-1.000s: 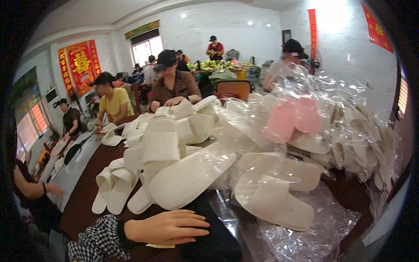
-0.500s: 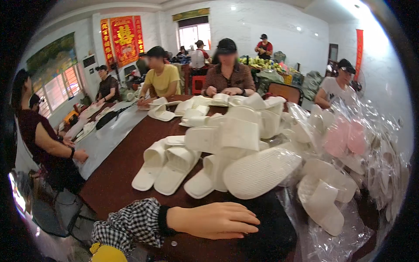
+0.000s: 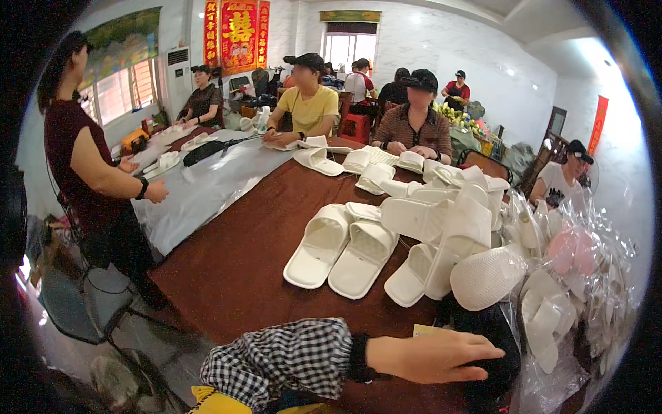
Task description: Packing and organizing slippers into plastic bags at a manufacturing facility.
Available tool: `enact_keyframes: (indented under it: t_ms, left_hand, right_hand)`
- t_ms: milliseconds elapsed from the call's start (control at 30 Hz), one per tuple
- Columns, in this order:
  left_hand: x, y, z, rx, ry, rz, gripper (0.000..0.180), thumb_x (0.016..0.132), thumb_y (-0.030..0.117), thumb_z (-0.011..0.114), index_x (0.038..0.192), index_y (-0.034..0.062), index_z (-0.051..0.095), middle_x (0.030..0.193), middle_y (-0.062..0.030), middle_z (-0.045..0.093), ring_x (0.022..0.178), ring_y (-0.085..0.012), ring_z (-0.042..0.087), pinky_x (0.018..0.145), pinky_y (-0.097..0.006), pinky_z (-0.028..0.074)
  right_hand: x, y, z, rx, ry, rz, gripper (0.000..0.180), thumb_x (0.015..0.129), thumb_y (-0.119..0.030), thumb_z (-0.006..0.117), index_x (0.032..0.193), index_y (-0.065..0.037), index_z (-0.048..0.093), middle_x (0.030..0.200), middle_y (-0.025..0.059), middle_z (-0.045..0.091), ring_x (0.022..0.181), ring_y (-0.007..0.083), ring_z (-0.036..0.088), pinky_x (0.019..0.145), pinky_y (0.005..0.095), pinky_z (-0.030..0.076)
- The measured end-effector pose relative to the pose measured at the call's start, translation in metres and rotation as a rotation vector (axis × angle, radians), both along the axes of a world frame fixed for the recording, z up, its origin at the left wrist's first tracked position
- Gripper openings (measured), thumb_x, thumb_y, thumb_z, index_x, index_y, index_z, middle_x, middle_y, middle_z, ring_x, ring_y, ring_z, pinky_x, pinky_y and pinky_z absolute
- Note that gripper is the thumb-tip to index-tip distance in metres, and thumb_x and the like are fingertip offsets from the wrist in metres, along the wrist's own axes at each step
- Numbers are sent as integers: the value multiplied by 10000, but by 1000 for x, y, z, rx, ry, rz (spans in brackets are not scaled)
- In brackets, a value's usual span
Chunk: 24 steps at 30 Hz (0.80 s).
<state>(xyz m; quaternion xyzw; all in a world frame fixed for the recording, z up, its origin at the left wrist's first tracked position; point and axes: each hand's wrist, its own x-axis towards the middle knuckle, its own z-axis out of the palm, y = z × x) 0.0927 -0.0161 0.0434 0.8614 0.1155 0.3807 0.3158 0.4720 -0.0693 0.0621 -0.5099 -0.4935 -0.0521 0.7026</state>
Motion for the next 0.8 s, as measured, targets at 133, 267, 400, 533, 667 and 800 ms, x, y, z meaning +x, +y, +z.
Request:
enact_keyframes:
  t_ms: [133,267,400,533,667,800]
  left_hand:
    - [26,-8,11,-434,-30,-281,749,987,488,458,1498,7,196,1371,-225,482,1087,-324,606,913,-366,497]
    - [64,-13,7,-1004,-249,-755,886,948,652,383,1528,215,-124,1528,-227,263,1171,-371,552,852,-464,530]
    - [65,29,-15,-1027,-725,-697,897,925,611,487,1529,304,-101,1583,-150,163,1286,-349,460,965,-522,464]
    - [31,65,-9,-1240,-813,-689,715,925,508,554,1460,103,308,1398,-105,461,1291,-237,476,1062,-419,416]
    - [-36,70,-67,-532,-614,-16,578,916,371,586,1383,79,413,1272,-92,562,1214,-237,544,1062,-371,419]
    - [-59,52,-37,-1363,-673,35,553,910,307,572,1373,55,406,1270,-99,558,1132,-217,586,1020,-348,455]
  right_hand:
    - [-65,42,31,32,73,210,536,986,-380,420,1386,-24,408,1289,166,510,1071,289,558,971,427,413]
    - [-96,63,44,41,163,401,571,997,-420,386,1414,-30,391,1344,168,493,1116,303,561,1012,442,396]
    - [-124,89,28,4,313,650,606,1008,-460,351,1441,-37,375,1399,170,476,1161,316,564,1052,457,378]
    - [-81,50,42,-301,-143,447,595,1011,-482,359,1378,-27,469,1412,169,495,1228,315,537,1070,426,364]
    - [-85,34,35,-436,-937,925,490,977,-423,496,1139,8,661,1088,188,672,1120,262,592,948,377,434]
    - [-74,74,37,-685,-483,823,413,980,-350,517,1026,29,676,1050,170,665,1062,235,599,926,342,438]
